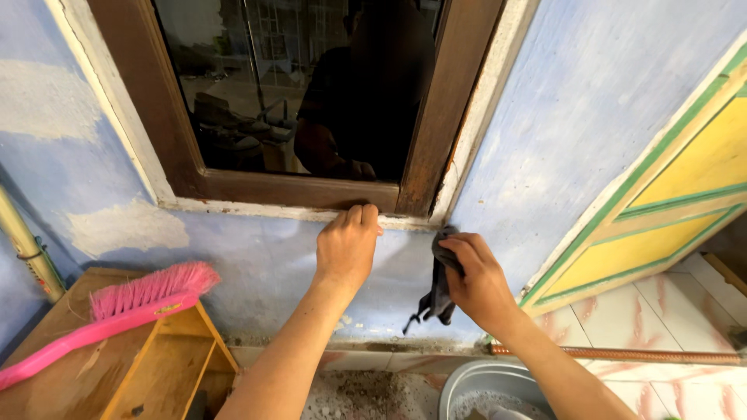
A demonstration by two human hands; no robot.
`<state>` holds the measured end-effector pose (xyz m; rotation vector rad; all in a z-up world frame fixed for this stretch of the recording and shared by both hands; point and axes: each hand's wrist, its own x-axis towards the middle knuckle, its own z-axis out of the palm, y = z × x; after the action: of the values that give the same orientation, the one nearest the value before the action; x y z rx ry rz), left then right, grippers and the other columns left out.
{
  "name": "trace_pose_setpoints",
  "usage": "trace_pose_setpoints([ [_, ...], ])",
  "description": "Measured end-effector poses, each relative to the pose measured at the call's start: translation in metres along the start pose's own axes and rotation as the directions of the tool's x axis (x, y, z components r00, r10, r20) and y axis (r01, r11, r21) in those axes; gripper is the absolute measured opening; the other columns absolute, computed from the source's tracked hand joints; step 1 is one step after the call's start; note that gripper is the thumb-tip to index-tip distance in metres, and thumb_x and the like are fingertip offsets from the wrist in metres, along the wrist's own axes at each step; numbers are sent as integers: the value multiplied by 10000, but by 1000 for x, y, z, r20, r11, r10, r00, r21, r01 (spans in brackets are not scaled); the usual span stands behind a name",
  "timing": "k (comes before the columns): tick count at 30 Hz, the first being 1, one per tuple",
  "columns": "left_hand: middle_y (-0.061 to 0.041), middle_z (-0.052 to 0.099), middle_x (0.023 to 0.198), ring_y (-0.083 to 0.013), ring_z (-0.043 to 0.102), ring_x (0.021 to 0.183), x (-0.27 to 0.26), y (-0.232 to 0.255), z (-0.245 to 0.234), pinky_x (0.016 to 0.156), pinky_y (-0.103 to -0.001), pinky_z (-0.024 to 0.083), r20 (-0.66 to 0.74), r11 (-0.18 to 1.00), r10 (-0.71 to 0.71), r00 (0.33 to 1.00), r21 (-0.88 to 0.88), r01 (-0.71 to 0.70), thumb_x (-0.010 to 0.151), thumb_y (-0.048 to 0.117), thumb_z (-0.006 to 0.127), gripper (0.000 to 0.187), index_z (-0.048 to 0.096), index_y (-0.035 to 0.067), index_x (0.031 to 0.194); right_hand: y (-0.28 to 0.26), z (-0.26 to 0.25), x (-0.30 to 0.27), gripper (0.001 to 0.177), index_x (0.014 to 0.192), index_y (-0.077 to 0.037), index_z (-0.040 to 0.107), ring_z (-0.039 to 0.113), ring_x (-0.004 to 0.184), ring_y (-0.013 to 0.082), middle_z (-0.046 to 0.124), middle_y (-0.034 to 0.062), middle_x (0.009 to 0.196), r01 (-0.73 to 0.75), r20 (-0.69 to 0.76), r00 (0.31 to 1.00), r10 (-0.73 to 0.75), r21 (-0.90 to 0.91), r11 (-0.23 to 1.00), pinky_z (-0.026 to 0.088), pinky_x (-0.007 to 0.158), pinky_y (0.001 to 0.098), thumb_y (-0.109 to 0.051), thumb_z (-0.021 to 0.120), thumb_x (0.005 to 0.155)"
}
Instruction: The person picks at debris on a window frame, washes a cloth in a bucket of soapy water, and wipes the glass pane and frame.
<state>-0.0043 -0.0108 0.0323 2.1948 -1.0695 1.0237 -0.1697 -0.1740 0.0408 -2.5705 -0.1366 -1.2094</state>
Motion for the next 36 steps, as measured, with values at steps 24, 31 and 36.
trace_pose_setpoints([
  [24,-18,651,722,-168,660,669,-4,9,-2,543,-290,561,-64,1000,-12,998,23,14,837,122,793,203,603,90,775,-2,51,7,215,1049,55,633,604,906,409,489,236,1081,-113,-176,983,52,-354,928,567,649,435,-57,736,897],
  [31,-14,644,715,-170,663,681,-7,10,0,566,-293,567,-109,999,16,994,50,-11,807,116,788,169,622,95,779,1,65,23,180,993,20,690,580,888,363,496,206,1050,-212,-191,962,193,-83,974,538,726,449,-121,759,904],
  [36,-16,642,708,-171,656,663,-4,7,3,551,-292,561,-102,999,8,995,38,-4,824,118,790,184,619,93,761,-1,47,12,288,1060,111,655,534,965,408,465,273,1063,-143,-235,963,133,-26,989,524,779,452,-15,695,804],
])
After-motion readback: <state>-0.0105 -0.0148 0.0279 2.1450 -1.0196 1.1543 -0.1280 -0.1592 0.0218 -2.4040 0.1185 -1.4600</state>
